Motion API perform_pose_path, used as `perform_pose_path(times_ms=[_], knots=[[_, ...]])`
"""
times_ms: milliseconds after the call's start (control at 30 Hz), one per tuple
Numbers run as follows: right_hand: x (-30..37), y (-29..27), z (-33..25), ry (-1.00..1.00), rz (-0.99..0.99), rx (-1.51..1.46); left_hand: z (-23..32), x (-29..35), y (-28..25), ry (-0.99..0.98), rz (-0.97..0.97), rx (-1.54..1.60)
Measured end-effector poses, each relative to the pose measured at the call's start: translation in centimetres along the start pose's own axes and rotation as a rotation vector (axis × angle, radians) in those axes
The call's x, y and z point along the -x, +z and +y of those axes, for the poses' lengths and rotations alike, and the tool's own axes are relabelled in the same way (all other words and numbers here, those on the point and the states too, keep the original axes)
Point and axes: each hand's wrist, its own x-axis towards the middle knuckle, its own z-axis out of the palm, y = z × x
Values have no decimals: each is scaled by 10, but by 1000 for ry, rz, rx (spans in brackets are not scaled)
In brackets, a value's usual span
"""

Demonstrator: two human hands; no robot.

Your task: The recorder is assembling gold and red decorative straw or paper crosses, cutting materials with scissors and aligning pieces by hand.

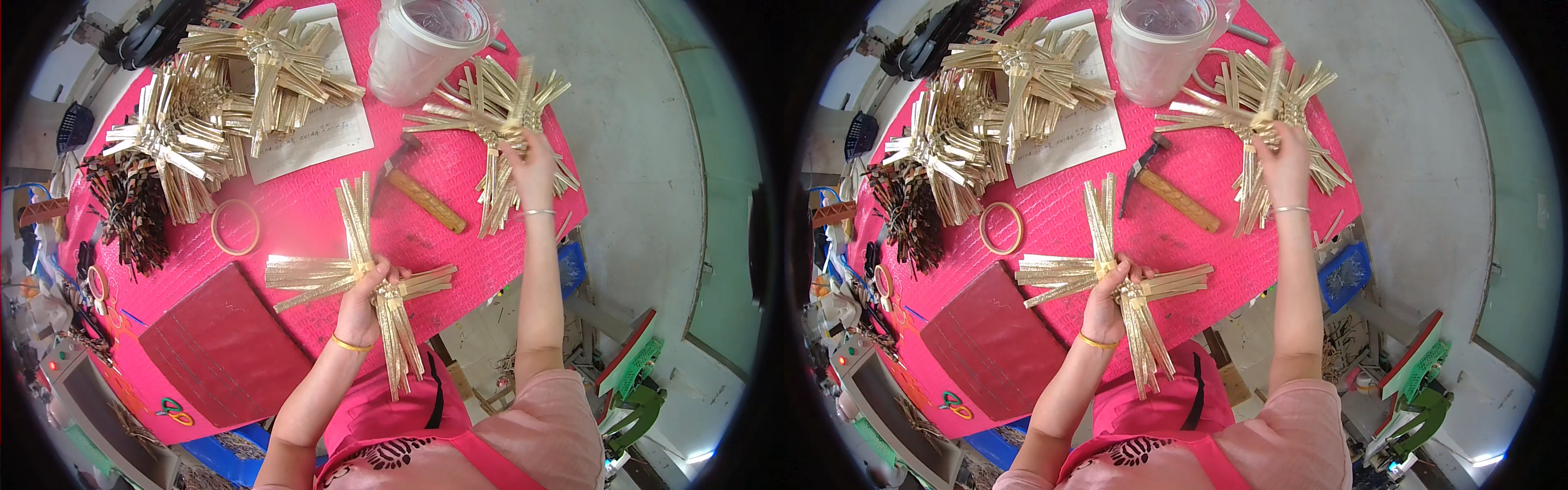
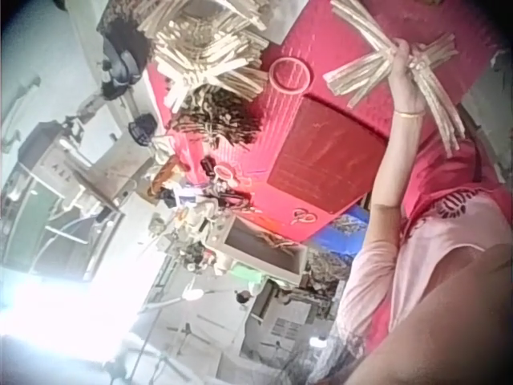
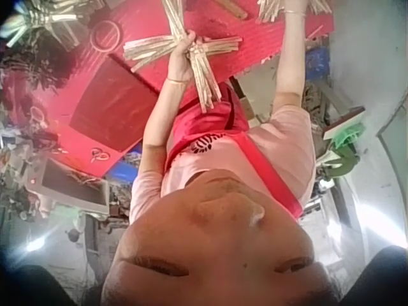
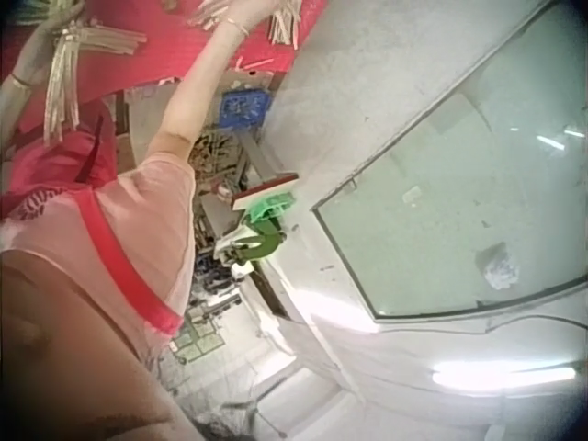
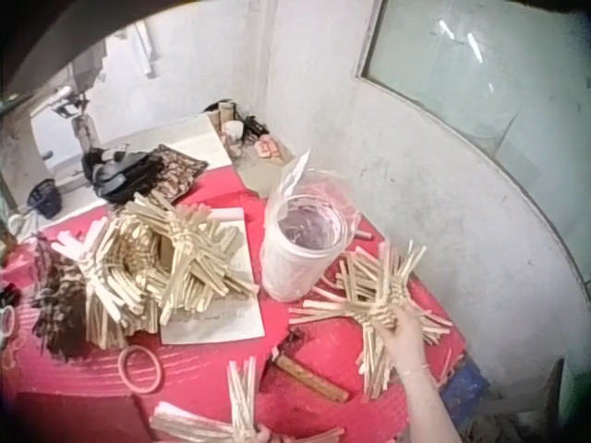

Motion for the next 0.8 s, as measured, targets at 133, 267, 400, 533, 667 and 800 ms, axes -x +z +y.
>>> perform_pose_path(times_ms=[133,267,400,533,667,800], knots=[[0,33,14,-19,-9,95,-4,1,0,-19,-45,-11],[1,34,9,-65,19,373,-6,2,-1,-34,-24,-4],[23,-36,-36,-39,201,9,-4,5,-2,0,-56,19],[69,-96,-103,264,-14,-187,-8,3,-1,-22,-85,-37],[120,-44,-147,-288,-621,-280,0,4,20,55,-275,-153],[41,-36,-94,315,-329,-405,12,3,-1,41,-8,-4]])
